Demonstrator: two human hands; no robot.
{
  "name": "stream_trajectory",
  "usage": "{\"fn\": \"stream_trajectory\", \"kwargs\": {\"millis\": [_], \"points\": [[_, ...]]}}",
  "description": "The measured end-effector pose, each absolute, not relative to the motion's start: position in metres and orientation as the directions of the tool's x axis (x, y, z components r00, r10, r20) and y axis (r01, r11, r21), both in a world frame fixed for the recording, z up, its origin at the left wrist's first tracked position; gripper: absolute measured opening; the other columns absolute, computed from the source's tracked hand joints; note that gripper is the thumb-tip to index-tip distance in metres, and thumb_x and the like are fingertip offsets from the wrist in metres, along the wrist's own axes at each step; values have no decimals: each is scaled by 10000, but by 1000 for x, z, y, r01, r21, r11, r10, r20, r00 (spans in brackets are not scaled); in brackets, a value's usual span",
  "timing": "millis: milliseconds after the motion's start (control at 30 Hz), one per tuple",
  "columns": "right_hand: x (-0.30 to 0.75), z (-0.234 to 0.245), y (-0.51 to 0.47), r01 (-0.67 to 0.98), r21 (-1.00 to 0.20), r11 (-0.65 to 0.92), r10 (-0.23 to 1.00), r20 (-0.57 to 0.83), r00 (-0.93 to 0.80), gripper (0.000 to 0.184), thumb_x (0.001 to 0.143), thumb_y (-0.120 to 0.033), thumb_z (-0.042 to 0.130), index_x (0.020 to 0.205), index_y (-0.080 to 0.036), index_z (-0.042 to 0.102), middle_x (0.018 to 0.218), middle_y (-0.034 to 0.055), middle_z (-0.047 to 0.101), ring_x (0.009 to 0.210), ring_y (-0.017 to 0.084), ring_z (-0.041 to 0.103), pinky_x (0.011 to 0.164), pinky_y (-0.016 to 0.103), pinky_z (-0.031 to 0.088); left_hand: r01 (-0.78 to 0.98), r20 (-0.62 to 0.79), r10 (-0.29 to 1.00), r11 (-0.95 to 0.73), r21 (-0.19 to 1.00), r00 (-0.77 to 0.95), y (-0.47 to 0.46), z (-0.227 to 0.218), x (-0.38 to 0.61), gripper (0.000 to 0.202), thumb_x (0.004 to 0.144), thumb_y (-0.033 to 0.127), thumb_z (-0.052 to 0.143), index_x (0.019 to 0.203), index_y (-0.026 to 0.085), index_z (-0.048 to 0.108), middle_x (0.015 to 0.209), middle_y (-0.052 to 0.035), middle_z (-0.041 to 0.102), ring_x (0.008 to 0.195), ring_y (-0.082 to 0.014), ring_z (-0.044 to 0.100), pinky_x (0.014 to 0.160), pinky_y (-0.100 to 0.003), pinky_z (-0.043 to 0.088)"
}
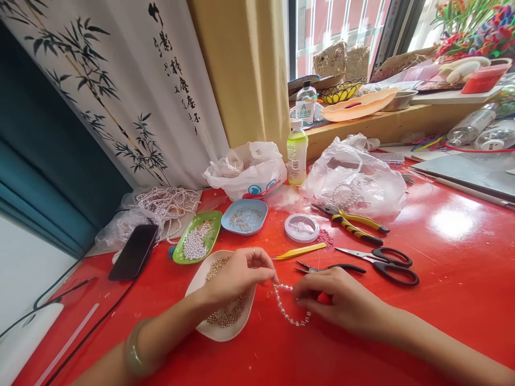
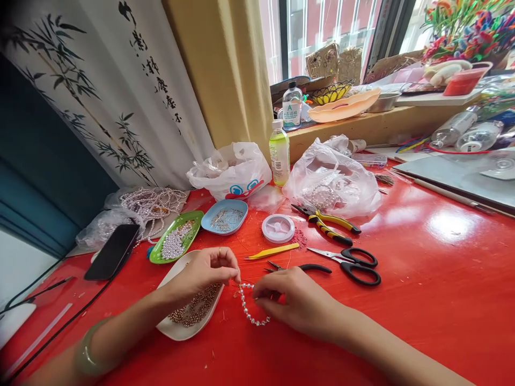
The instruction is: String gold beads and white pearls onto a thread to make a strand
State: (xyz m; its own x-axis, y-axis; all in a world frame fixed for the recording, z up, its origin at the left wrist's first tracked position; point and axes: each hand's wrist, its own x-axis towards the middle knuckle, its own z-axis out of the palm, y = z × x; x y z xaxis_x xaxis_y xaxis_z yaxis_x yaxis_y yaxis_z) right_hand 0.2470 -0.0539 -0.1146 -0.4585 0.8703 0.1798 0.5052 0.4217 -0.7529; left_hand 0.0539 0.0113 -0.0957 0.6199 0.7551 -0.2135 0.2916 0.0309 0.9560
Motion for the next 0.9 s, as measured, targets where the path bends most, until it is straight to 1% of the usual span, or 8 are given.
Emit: {"fn": "stream_trajectory", "kwargs": {"millis": [67, 167, 267, 333, 467, 533, 733, 900], "points": [[246, -109, -50, 413, -854, 316, 905, 142, -400, 114, 771, -194, 535, 771, -150, 640, 694, 30, 662, 597, 106, 579, 566, 191, 444, 243, -248, 739, 117, 963, 626, 12, -94, 52, 69, 669, 180, 595, 698, 126, 562, 668, -10, 620, 620, -91, 532, 606, -214, 397], [241, -101, -40, 201, -968, 151, 931, 71, -359, 107, 751, -256, 584, 750, -160, 630, 715, 19, 651, 652, 112, 596, 605, 199, 466, 182, -281, 740, 214, 960, 611, 13, -91, 50, 80, 646, 184, 626, 670, 117, 591, 621, -8, 614, 570, -80, 505, 561, -196, 370], [233, -95, -30, -4, -999, 46, 936, 44, -349, 113, 716, -266, 630, 752, -159, 628, 684, -1, 640, 641, 94, 600, 620, 191, 475, 108, -317, 748, 316, 943, 583, 15, -91, 48, 83, 625, 172, 643, 664, 114, 599, 615, -6, 603, 574, -82, 507, 549, -190, 356], [228, -93, -24, -80, -997, -3, 931, 27, -364, 113, 701, -258, 649, 744, -155, 627, 662, -13, 636, 621, 76, 601, 613, 174, 475, 49, -316, 762, 351, 935, 565, 17, -93, 47, 97, 615, 158, 646, 689, 112, 603, 643, -12, 602, 599, -92, 521, 572, -199, 364], [221, -94, -15, -154, -985, -72, 914, -3, -405, 107, 696, -231, 662, 732, -145, 610, 669, -13, 650, 620, 66, 613, 608, 163, 476, -76, -257, 796, 354, 932, 547, 20, -94, 43, 92, 639, 124, 606, 726, 116, 578, 649, -7, 578, 606, -90, 521, 639, -220, 390], [218, -96, -13, -198, -976, -93, 908, -2, -419, 114, 698, -228, 663, 729, -144, 593, 673, -12, 660, 610, 63, 615, 597, 162, 474, -120, -244, 792, 369, 922, 560, 21, -94, 41, 75, 658, 116, 577, 728, 122, 552, 630, 2, 559, 588, -84, 517, 644, -223, 399], [215, -103, -15, -239, -953, -187, 903, -71, -424, 140, 679, -216, 682, 679, -131, 570, 602, -19, 659, 565, 48, 596, 562, 142, 455, -128, -271, 741, 433, 892, 615, 17, -93, 42, 102, 663, 114, 561, 753, 136, 518, 575, 23, 539, 432, -46, 444, 483, -182, 367], [214, -104, -18, -217, -955, -201, 914, -103, -392, 149, 672, -227, 682, 657, -135, 566, 615, -12, 658, 570, 56, 594, 575, 160, 463, -118, -295, 723, 461, 880, 625, 16, -95, 43, 109, 658, 99, 547, 756, 139, 523, 575, 30, 524, 404, -28, 392, 425, -154, 326]]}}
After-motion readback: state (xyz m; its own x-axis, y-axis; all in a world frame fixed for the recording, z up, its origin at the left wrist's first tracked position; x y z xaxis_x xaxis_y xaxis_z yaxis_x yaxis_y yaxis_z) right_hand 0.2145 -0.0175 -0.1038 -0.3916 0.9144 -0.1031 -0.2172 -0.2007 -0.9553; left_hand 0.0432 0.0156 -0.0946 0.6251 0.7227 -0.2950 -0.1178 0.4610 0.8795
